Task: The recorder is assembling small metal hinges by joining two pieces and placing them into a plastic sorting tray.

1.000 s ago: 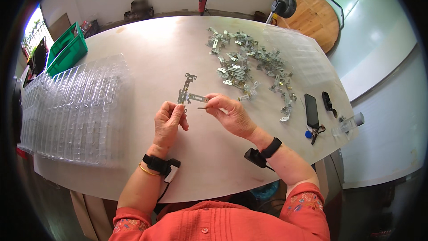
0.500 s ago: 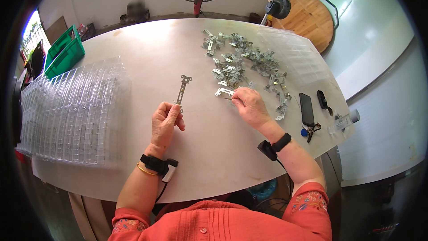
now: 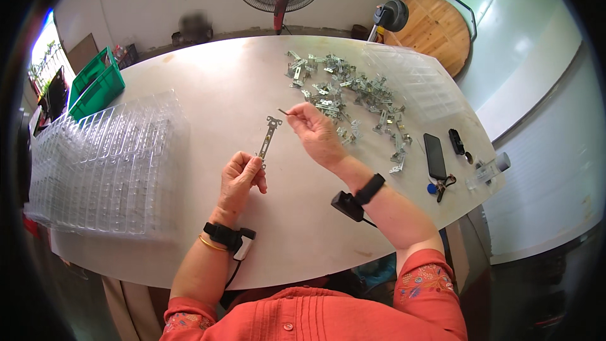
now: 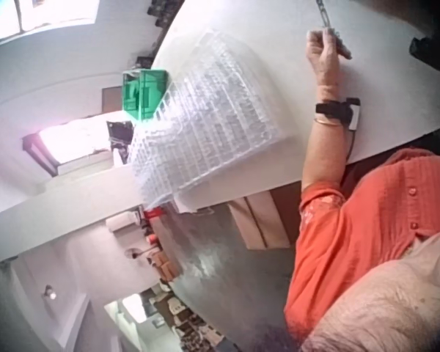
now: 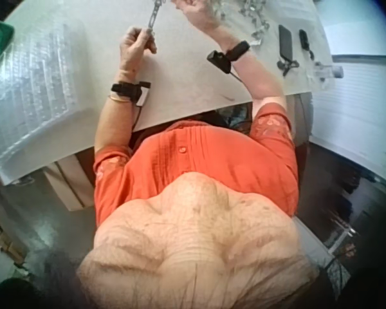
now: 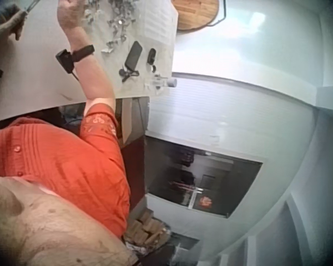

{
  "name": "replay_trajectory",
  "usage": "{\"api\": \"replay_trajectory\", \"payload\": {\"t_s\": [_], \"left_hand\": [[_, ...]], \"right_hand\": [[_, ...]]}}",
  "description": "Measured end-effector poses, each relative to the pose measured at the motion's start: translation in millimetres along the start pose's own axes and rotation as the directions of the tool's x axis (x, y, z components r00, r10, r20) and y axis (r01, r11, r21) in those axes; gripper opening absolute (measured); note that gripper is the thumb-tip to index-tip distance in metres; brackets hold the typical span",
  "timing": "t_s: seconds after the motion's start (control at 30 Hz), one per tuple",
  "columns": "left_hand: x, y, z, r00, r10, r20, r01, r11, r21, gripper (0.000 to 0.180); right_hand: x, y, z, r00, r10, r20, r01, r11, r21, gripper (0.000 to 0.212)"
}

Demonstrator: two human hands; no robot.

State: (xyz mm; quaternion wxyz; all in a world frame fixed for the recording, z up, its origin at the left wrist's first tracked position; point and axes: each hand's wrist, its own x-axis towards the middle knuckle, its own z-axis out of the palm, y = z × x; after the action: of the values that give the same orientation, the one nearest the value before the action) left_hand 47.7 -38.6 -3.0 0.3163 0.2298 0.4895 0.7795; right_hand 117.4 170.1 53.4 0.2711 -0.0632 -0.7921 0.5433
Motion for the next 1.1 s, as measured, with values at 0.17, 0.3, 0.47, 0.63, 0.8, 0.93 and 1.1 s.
{"api": "replay_trajectory", "payload": {"t_s": [0.17, 0.3, 0.47, 0.63, 0.8, 0.93, 1.1], "left_hand": [[0.5, -1.7, 1.3, 1.000, -0.011, 0.005, 0.012, 1.000, -0.009, 0.019], [2.2, 2.0, 3.7, 1.000, -0.005, -0.019, 0.006, 0.999, 0.031, 0.020], [2.8, 4.5, 1.7, 1.000, 0.002, 0.019, -0.002, 0.999, 0.040, 0.020], [3.1, 6.2, 9.0, 1.000, -0.025, -0.015, 0.025, 1.000, -0.017, 0.023], [1.8, 5.4, 6.2, 0.993, -0.085, 0.085, 0.091, 0.994, -0.063, 0.028], [-1.1, 6.8, 16.9, 0.945, -0.172, 0.277, 0.209, 0.971, -0.113, 0.031], [-5.7, -6.0, 26.1, 0.869, -0.228, 0.439, 0.361, 0.899, -0.248, 0.032]], "right_hand": [[15.7, 1.2, 25.1, 0.998, 0.028, 0.059, -0.032, 0.997, 0.069, 0.008], [21.5, 5.1, 34.2, 0.997, -0.075, 0.029, 0.072, 0.995, 0.071, 0.007], [25.2, 2.5, 35.1, 0.995, -0.084, 0.057, 0.087, 0.995, -0.044, 0.004], [33.9, 5.1, 22.0, 0.978, -0.191, -0.086, 0.187, 0.981, -0.055, 0.006], [50.9, -15.5, 16.0, 0.979, -0.011, -0.205, 0.071, 0.956, 0.284, 0.010], [60.6, -42.8, 28.4, 0.977, 0.046, -0.208, 0.080, 0.828, 0.555, 0.011], [59.2, -98.3, 73.0, 0.993, -0.026, -0.112, 0.093, 0.747, 0.658, 0.013]]}}
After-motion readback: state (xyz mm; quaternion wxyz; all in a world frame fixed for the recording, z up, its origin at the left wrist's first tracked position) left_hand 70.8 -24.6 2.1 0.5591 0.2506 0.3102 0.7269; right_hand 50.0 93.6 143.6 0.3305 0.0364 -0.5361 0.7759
